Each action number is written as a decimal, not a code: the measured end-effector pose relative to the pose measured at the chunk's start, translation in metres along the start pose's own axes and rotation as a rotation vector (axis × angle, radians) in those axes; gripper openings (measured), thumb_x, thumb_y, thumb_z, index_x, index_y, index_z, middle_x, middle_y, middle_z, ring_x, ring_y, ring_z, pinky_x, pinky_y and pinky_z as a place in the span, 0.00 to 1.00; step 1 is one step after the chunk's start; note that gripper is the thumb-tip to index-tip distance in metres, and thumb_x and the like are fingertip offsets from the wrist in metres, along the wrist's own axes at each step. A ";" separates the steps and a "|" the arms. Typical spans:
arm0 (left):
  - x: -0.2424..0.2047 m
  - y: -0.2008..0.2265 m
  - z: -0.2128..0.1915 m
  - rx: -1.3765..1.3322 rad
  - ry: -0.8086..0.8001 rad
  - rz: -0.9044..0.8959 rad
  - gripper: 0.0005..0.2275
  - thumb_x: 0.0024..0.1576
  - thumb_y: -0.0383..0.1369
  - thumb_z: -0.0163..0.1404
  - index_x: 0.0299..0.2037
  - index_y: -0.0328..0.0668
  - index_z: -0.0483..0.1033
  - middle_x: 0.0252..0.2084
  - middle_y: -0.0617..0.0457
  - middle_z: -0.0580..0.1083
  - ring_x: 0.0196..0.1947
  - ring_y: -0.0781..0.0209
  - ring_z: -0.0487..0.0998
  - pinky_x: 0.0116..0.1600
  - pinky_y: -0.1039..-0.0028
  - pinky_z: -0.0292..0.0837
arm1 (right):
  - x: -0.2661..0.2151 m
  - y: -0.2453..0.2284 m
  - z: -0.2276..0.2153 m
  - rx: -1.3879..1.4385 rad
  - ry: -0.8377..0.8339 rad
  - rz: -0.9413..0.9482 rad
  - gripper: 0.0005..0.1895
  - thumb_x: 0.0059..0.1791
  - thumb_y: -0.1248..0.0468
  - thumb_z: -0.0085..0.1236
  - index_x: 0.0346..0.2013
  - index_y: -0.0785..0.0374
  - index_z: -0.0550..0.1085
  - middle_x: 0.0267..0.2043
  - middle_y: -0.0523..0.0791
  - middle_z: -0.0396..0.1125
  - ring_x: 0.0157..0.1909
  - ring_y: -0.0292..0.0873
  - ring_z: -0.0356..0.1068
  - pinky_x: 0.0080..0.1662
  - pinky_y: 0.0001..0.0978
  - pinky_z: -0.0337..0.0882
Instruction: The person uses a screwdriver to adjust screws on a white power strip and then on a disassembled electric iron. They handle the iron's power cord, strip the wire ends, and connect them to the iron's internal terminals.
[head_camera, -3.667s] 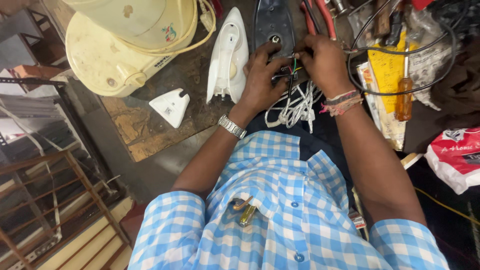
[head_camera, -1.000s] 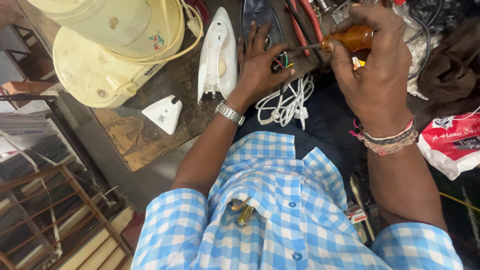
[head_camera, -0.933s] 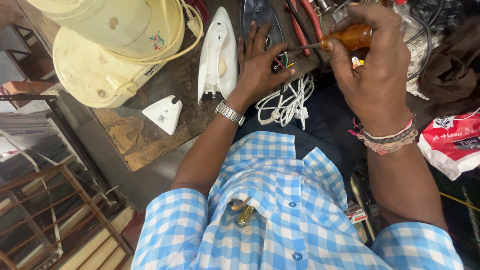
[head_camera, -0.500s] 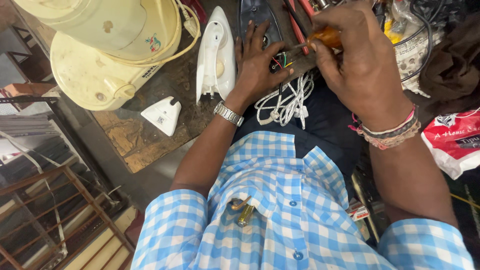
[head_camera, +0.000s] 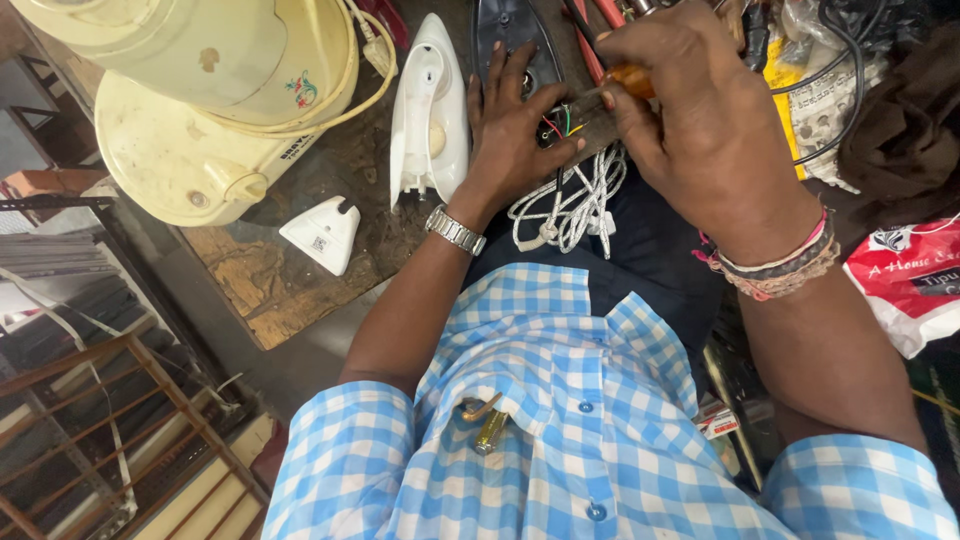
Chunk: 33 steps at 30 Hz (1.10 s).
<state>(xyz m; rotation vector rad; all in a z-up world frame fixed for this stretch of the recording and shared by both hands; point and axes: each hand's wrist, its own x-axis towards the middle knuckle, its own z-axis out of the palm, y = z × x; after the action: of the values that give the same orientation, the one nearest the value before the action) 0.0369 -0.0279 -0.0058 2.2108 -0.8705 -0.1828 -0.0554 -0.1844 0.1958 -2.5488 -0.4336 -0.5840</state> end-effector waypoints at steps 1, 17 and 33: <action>0.000 0.000 0.000 -0.001 0.001 0.000 0.23 0.45 0.46 0.67 0.52 0.55 0.80 0.74 0.43 0.54 0.77 0.38 0.41 0.75 0.35 0.32 | 0.002 -0.001 -0.001 -0.007 -0.016 -0.007 0.23 0.54 0.79 0.63 0.58 0.66 0.64 0.50 0.54 0.64 0.48 0.54 0.72 0.48 0.41 0.73; 0.002 -0.006 0.008 0.009 0.043 0.017 0.30 0.45 0.47 0.68 0.58 0.52 0.76 0.73 0.41 0.55 0.77 0.38 0.42 0.73 0.32 0.35 | 0.002 0.009 -0.001 -0.172 0.092 0.066 0.29 0.52 0.69 0.72 0.59 0.75 0.64 0.48 0.59 0.68 0.44 0.61 0.71 0.42 0.46 0.72; 0.009 -0.001 0.021 0.042 0.078 -0.047 0.27 0.43 0.47 0.67 0.53 0.51 0.76 0.73 0.41 0.56 0.77 0.37 0.43 0.74 0.33 0.36 | 0.006 0.036 -0.001 -0.224 0.056 -0.058 0.24 0.53 0.67 0.71 0.57 0.69 0.67 0.44 0.53 0.69 0.42 0.57 0.71 0.43 0.46 0.71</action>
<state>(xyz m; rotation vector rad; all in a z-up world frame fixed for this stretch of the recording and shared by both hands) 0.0362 -0.0462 -0.0204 2.2627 -0.7868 -0.1006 -0.0364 -0.2138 0.1854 -2.7306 -0.4458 -0.7621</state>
